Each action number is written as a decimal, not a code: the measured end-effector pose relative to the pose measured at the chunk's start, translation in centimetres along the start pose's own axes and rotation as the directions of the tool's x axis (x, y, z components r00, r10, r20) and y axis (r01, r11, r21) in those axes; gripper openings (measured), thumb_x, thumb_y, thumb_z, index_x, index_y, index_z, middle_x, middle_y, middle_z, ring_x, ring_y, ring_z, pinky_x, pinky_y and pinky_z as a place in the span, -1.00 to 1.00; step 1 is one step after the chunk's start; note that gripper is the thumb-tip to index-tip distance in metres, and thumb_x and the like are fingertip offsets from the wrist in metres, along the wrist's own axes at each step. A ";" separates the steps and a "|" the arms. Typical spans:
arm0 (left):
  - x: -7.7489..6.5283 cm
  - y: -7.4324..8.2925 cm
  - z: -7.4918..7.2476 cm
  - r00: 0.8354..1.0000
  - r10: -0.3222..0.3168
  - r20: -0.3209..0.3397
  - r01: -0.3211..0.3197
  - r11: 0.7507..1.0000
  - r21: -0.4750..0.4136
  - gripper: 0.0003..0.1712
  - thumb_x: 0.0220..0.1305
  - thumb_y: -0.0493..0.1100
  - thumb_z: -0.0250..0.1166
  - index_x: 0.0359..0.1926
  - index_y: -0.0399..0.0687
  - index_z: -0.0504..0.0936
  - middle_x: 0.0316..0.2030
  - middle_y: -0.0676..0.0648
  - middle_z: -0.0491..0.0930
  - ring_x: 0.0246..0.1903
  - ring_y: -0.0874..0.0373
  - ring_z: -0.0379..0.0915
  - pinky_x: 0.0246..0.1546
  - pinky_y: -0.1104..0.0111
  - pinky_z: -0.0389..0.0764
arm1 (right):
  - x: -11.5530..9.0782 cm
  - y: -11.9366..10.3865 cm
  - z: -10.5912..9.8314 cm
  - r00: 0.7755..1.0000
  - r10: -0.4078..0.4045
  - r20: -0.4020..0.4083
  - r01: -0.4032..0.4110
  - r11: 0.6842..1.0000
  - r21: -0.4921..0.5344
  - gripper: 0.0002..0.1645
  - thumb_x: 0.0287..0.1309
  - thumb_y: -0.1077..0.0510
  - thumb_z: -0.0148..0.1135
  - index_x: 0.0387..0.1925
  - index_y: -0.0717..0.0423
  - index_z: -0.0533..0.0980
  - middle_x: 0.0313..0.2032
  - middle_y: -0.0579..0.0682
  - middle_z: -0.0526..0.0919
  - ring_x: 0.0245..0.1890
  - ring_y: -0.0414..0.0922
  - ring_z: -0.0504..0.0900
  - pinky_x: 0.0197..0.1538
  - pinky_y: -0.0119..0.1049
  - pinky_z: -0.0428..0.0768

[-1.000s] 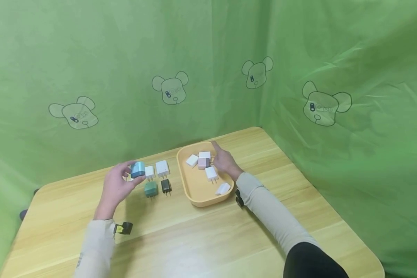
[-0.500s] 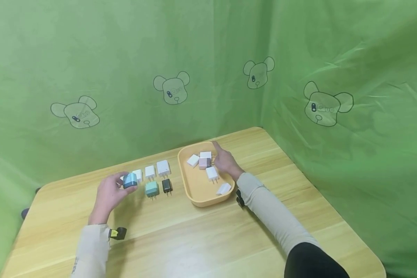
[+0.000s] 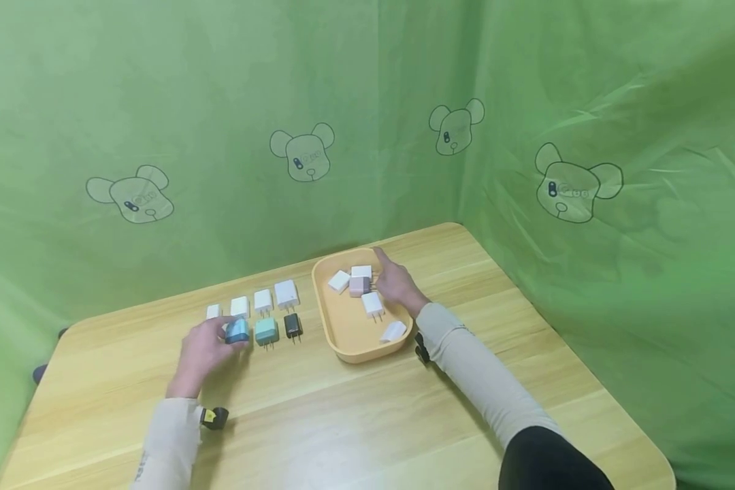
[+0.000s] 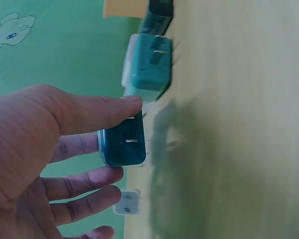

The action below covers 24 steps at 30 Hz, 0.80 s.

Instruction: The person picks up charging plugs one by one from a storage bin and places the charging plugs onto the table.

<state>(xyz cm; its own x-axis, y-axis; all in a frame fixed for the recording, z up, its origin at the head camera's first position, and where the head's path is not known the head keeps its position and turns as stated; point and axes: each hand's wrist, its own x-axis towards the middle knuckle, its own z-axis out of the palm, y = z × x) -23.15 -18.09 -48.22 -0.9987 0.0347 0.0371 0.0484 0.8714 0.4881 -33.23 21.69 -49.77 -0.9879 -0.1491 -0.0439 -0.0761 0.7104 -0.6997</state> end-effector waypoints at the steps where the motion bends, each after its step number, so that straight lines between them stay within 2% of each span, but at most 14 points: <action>1: 0.0 0.0 0.1 1.000 -0.002 0.005 0.002 1.000 0.006 -0.25 0.03 -0.06 0.56 0.28 -0.11 0.58 -0.17 -0.27 0.70 -0.30 -0.01 0.58 -0.18 0.02 0.62 | 0.0 0.0 0.0 1.000 0.001 0.000 -0.001 1.000 0.001 -0.13 0.38 0.26 -0.23 0.64 -0.09 -0.19 0.57 0.23 0.11 -0.04 0.18 0.62 -0.04 -0.05 0.64; 3: -0.1 0.0 0.4 1.000 -0.006 0.011 0.005 1.000 0.025 -0.22 0.02 -0.06 0.57 0.30 -0.09 0.57 -0.20 -0.26 0.65 -0.34 0.02 0.51 -0.23 0.07 0.57 | 0.0 0.0 0.1 1.000 0.000 0.004 0.000 1.000 0.000 -0.14 0.38 0.27 -0.23 0.64 -0.06 -0.18 0.57 0.23 0.10 -0.08 0.17 0.62 -0.06 -0.07 0.65; 5: -0.1 0.0 0.5 1.000 -0.008 0.006 0.008 0.999 0.047 -0.21 0.01 -0.05 0.58 0.30 -0.08 0.56 -0.20 -0.25 0.61 -0.35 0.02 0.48 -0.25 0.11 0.54 | 0.0 0.1 0.2 1.000 0.000 0.009 0.000 1.000 0.001 -0.13 0.38 0.27 -0.23 0.64 -0.06 -0.18 0.57 0.25 0.12 -0.22 0.16 0.61 -0.16 -0.11 0.64; 7: -0.1 0.0 0.5 1.000 -0.003 -0.004 0.004 0.998 0.062 -0.21 0.00 -0.05 0.58 0.29 -0.09 0.57 -0.18 -0.28 0.61 -0.34 0.01 0.48 -0.27 0.12 0.53 | 0.1 0.0 0.1 1.000 -0.010 0.005 0.010 1.000 -0.013 -0.13 0.37 0.28 -0.22 0.64 -0.05 -0.18 0.54 0.29 0.16 -0.29 0.06 0.60 -0.24 -0.20 0.59; 8: -0.1 0.0 0.5 1.000 0.000 -0.009 0.001 0.998 0.067 -0.21 0.00 -0.05 0.59 0.29 -0.10 0.57 -0.16 -0.29 0.62 -0.34 -0.01 0.49 -0.28 0.12 0.54 | 0.1 0.0 0.1 1.000 -0.009 0.006 0.009 1.000 -0.012 -0.13 0.38 0.28 -0.22 0.64 -0.06 -0.19 0.53 0.30 0.18 -0.38 0.05 0.57 -0.26 -0.23 0.58; 13: -0.1 0.1 0.6 1.000 0.004 -0.010 -0.003 0.996 0.092 -0.22 -0.01 -0.04 0.59 0.26 -0.16 0.58 -0.09 -0.36 0.64 -0.30 -0.09 0.56 -0.25 0.02 0.60 | 0.2 -0.1 -0.1 1.000 -0.009 0.006 0.009 1.000 -0.021 -0.12 0.39 0.27 -0.21 0.64 -0.09 -0.20 0.52 0.29 0.21 -0.49 -0.05 0.49 -0.28 -0.26 0.57; 20: -0.1 0.1 0.8 1.000 -0.008 0.022 0.007 0.997 0.080 -0.22 0.06 0.00 0.55 0.28 -0.19 0.55 0.03 -0.41 0.64 -0.17 -0.20 0.60 -0.08 -0.13 0.57 | 0.2 -0.1 -0.3 1.000 -0.025 0.000 0.025 0.999 -0.043 -0.13 0.37 0.29 -0.21 0.63 -0.03 -0.18 0.52 0.31 0.20 -0.36 0.00 0.57 -0.28 -0.28 0.54; 24: -0.3 0.1 0.6 0.998 -0.019 0.062 0.016 0.999 0.048 -0.15 0.10 0.04 0.54 0.35 -0.21 0.48 0.03 -0.40 0.63 -0.14 -0.17 0.57 -0.01 -0.18 0.54 | 0.2 0.0 -0.3 1.000 -0.021 0.005 0.021 0.999 -0.034 -0.12 0.36 0.29 -0.21 0.63 -0.03 -0.18 0.50 0.34 0.23 -0.49 -0.06 0.50 -0.35 -0.30 0.53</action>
<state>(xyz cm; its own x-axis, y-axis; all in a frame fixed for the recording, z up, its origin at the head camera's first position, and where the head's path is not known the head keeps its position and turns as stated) -22.86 -17.75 -48.70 -0.9985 0.0485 -0.0259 0.0319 0.8945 0.4459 -33.43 21.86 -49.60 -0.9854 -0.1672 -0.0324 -0.1015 0.7297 -0.6762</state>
